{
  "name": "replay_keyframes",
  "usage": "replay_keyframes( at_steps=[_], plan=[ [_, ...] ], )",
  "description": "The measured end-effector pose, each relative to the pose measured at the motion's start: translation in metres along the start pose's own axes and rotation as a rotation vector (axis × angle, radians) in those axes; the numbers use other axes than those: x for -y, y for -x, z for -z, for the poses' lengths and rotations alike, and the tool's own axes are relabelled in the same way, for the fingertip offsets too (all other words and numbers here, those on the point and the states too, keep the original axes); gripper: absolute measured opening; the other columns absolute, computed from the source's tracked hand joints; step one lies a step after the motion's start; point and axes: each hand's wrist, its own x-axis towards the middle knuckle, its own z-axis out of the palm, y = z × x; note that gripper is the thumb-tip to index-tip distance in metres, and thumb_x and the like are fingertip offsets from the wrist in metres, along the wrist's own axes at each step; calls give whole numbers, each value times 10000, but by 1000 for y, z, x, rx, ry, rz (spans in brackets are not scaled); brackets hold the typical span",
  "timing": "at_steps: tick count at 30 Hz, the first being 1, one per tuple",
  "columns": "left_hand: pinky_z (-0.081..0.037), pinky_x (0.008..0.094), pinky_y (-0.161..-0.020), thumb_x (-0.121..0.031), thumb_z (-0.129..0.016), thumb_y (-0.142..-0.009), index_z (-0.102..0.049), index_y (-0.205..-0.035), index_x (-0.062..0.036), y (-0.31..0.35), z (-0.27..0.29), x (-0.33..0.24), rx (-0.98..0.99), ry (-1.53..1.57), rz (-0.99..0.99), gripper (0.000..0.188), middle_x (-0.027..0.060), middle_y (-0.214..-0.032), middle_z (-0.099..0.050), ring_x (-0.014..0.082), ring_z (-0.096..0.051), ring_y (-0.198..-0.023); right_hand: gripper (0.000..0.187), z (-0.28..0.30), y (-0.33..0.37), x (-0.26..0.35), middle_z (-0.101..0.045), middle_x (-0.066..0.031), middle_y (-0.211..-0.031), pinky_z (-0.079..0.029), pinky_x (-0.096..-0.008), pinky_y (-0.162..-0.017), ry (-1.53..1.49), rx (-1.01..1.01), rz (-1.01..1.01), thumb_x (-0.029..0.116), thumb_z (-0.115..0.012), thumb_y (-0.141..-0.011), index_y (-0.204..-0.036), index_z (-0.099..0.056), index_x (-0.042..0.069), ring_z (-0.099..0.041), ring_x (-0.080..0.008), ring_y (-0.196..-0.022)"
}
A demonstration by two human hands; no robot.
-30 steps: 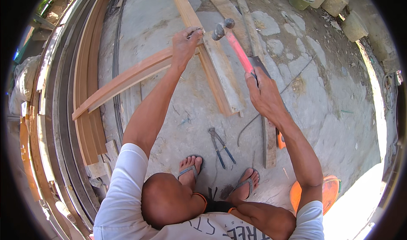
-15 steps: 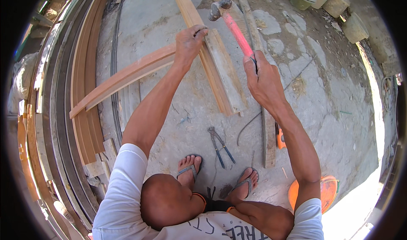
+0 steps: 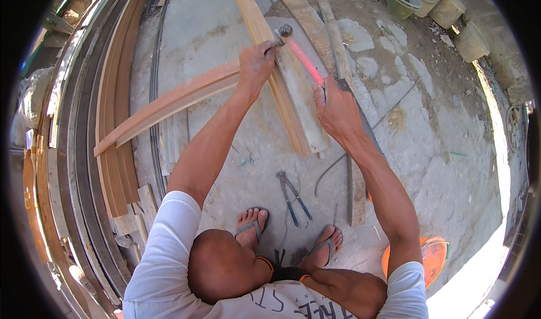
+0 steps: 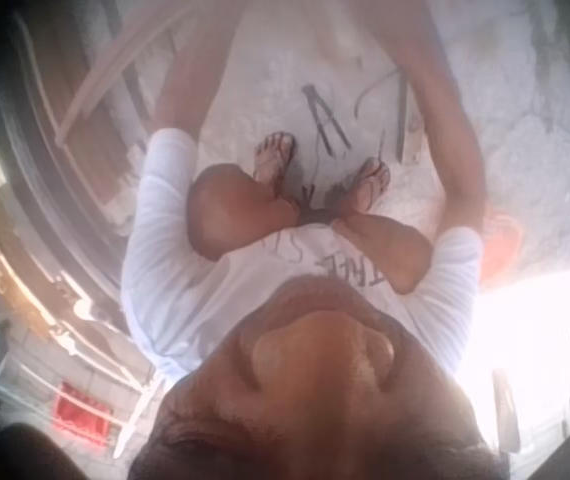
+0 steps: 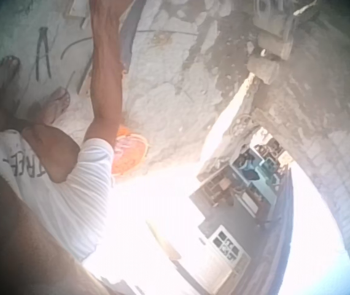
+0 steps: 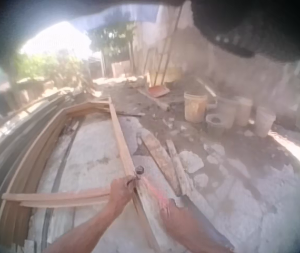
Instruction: The person sits on the floor and uses a hand saw to cut a wooden plank. They then use pliers to remove nails from a small piece of wood and a hammer to drive nails into a wooden frame structure. The person continues to saw another plank and hammers nails into the frame.
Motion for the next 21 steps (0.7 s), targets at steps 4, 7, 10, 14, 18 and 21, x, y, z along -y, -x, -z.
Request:
replay_keyframes(
  at_steps=[4, 7, 10, 14, 18, 21],
  plan=[
    [-553, 377, -848, -295, -761, -976, -687, -1333, 16, 18, -4, 7, -144, 47, -27, 479, 271, -1090, -734, 301, -724, -932, 405, -2, 0, 1, -678, -332, -790, -490, -644, -705, -85, -65, 16, 374, -513, -1113, -1089, -567, -26, -661, -564, -768],
    [-462, 441, -1119, -451, -848, -896, -466, -1512, 96, 74, -18, -30, -102, 168, 340, 908, 275, -1453, -594, 351, -605, -1308, 404, 34, 4, 9, -685, -302, -796, -493, -605, -674, -130, -181, 41, 381, -522, -1117, -1088, -567, -20, -667, -531, -744],
    [-410, 456, -1161, -540, -868, -841, -450, -1496, 95, 94, -19, -32, 189, 600, 874, 1003, 223, -1458, -579, 323, -549, -1373, 402, 65, 9, 40, -649, -232, -729, -500, -502, -614, -237, -346, 116, 386, -526, -1126, -1083, -557, -12, -679, -407, -659],
    [-519, 418, -1059, -506, -853, -860, -386, -1523, 51, 96, -20, -22, 315, 807, 909, 983, 221, -1384, -608, 309, -642, -1246, 399, 56, 4, 46, -545, -139, -650, -469, -376, -563, -480, -525, 237, 394, -514, -1136, -1084, -536, -1, -602, -221, -580],
    [-466, 432, -1102, -540, -820, -880, -373, -1581, -24, 89, -19, -44, 367, 918, 818, 979, 175, -1391, -617, 276, -606, -1289, 374, -15, -10, -34, -601, -212, -667, -495, -421, -578, 93, -96, 98, 371, -524, -1131, -1096, -538, 0, -634, -397, -585],
    [-494, 418, -1068, -526, -815, -889, -382, -1571, -30, 83, -19, -46, 323, 931, 761, 947, 167, -1368, -624, 264, -621, -1260, 369, -10, -18, -25, -632, -266, -700, -498, -467, -585, -45, -132, 125, 364, -545, -1120, -1100, -536, -4, -637, -512, -655]
  ],
)
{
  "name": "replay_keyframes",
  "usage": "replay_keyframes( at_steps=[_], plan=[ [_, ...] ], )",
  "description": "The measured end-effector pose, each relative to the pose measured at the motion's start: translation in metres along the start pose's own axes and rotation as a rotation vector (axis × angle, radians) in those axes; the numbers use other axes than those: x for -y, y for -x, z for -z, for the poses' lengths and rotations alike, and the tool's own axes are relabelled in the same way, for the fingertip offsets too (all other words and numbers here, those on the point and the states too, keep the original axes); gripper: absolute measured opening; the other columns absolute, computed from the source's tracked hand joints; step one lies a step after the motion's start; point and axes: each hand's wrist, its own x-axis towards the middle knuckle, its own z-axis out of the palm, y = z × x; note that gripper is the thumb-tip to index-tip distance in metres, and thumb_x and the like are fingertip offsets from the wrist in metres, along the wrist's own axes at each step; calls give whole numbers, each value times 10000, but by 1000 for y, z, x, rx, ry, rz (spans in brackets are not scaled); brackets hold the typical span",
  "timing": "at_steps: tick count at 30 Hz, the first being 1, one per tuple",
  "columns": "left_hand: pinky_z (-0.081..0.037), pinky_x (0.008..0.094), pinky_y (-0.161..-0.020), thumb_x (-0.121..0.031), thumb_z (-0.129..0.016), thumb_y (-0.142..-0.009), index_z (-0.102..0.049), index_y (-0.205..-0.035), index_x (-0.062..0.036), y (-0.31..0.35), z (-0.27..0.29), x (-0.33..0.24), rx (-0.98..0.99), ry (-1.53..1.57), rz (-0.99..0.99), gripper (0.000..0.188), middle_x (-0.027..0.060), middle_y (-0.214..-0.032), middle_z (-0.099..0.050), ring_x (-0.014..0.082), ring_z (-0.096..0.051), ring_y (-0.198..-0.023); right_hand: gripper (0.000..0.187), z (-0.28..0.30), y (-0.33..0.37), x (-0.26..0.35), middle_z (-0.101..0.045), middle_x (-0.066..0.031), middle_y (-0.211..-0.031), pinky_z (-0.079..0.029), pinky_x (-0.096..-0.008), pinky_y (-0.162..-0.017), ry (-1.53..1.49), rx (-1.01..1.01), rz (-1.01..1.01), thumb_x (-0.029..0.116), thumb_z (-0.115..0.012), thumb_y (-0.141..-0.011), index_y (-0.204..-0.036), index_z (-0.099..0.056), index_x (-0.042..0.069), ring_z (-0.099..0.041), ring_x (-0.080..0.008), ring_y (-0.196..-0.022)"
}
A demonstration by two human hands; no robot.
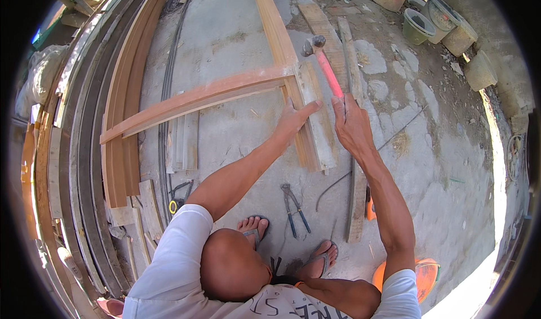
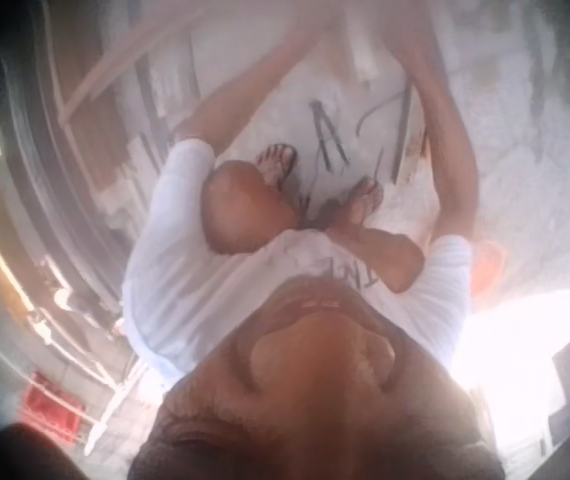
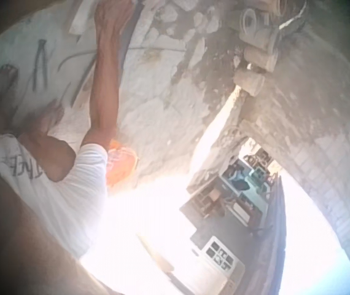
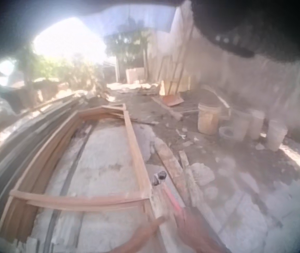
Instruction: The person sits on the floor and uses a hand saw to cut a wooden plank. They then use pliers to remove nails from a small piece of wood and a hammer to drive nails into a wooden frame structure. The person continues to saw another plank and hammers nails into the frame.
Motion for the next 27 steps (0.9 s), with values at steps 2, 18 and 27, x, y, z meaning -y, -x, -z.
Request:
replay_keyframes(
  at_steps=[2, 18, 27],
  plan=[
    [-524, 394, -1023, -497, -829, -882, -396, -1540, -4, 10, 13, 18, -68, 13, 16, 929, 172, -1340, -638, 261, -647, -1216, 372, 26, 0, 45, -639, -281, -714, -498, -485, -592, -147, -122, 9, 361, -551, -1118, -1095, -533, -10, -651, -534, -698],
    [-509, 414, -1066, -490, -840, -871, -370, -1551, 69, 2, 15, 15, -44, -25, 35, 997, 247, -1407, -582, 317, -623, -1266, 416, 51, 29, 10, -637, -291, -769, -474, -560, -674, -134, -90, -169, 393, -532, -1118, -1143, -621, -12, -653, -523, -742],
    [-217, 502, -1303, -552, -796, -916, -276, -1592, 176, 22, -4, -3, -185, -853, -617, 1121, 434, -1663, -213, 518, -227, -1585, 451, 81, 230, -173, -773, -202, -877, -576, -529, -775, 520, -108, -796, 476, -651, -1025, -1178, -717, 57, -753, -440, -857]
  ],
)
